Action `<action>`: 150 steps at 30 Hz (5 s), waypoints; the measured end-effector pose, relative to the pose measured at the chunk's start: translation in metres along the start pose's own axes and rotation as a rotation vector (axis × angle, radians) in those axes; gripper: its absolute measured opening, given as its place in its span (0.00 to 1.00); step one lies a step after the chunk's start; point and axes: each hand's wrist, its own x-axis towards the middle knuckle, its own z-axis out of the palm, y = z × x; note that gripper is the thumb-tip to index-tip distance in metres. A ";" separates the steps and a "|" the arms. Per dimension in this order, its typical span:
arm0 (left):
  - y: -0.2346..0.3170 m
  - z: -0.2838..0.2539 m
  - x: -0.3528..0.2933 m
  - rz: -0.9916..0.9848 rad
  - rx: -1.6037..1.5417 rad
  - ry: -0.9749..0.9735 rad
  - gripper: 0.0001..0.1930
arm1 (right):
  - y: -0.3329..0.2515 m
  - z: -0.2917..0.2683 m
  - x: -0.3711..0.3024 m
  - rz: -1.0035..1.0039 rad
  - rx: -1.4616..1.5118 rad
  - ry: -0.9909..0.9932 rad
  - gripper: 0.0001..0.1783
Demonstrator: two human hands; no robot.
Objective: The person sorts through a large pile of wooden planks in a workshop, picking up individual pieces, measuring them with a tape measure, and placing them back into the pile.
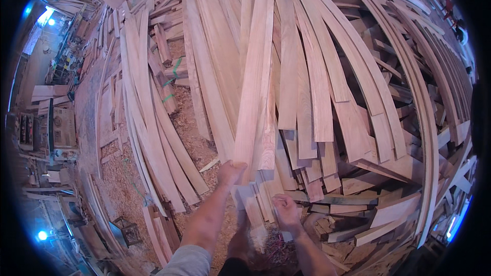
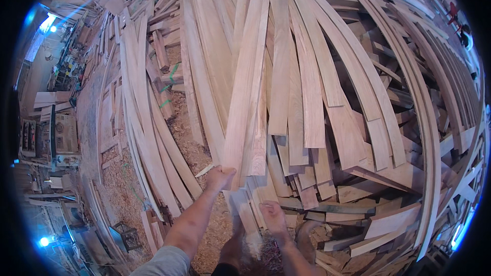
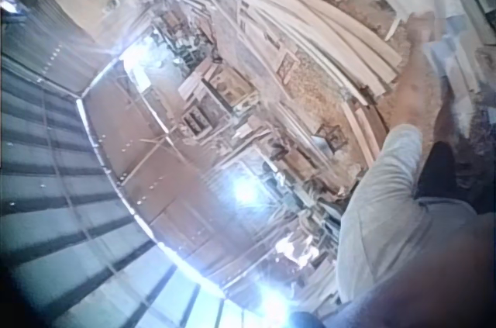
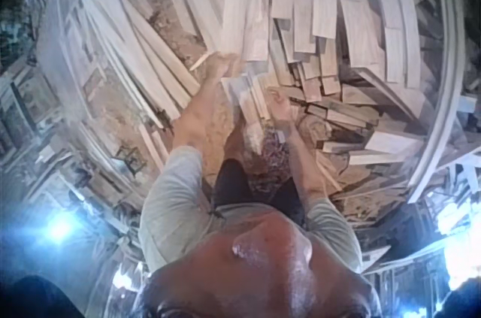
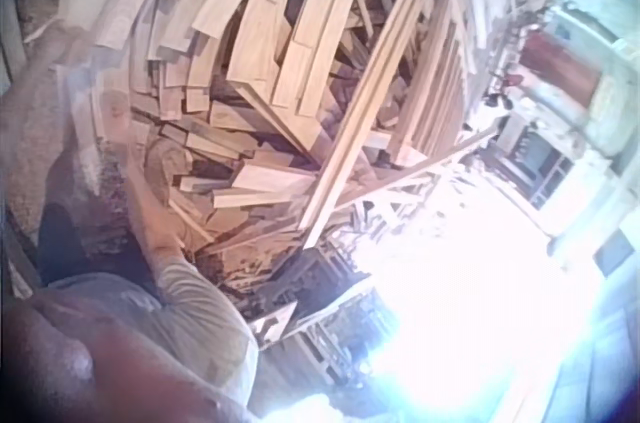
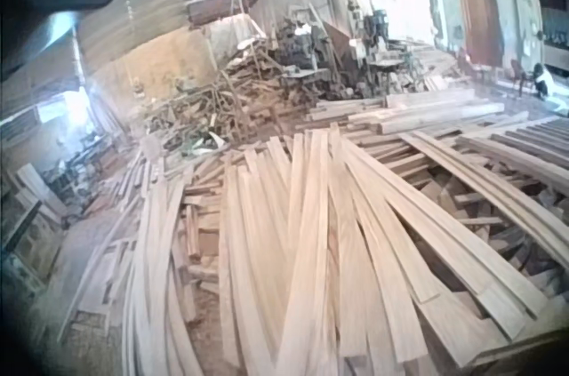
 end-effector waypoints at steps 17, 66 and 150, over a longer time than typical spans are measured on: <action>0.089 -0.093 -0.354 0.569 -0.697 -0.034 0.15 | -0.181 0.013 -0.197 -0.025 0.842 -0.690 0.43; 0.355 0.131 -0.387 0.149 -1.053 -0.907 0.15 | -0.048 -0.209 -0.464 -0.414 -0.751 0.956 0.27; 0.303 0.032 -0.235 0.004 -0.720 -0.729 0.22 | -0.068 -0.091 -0.527 0.001 -0.797 0.820 0.23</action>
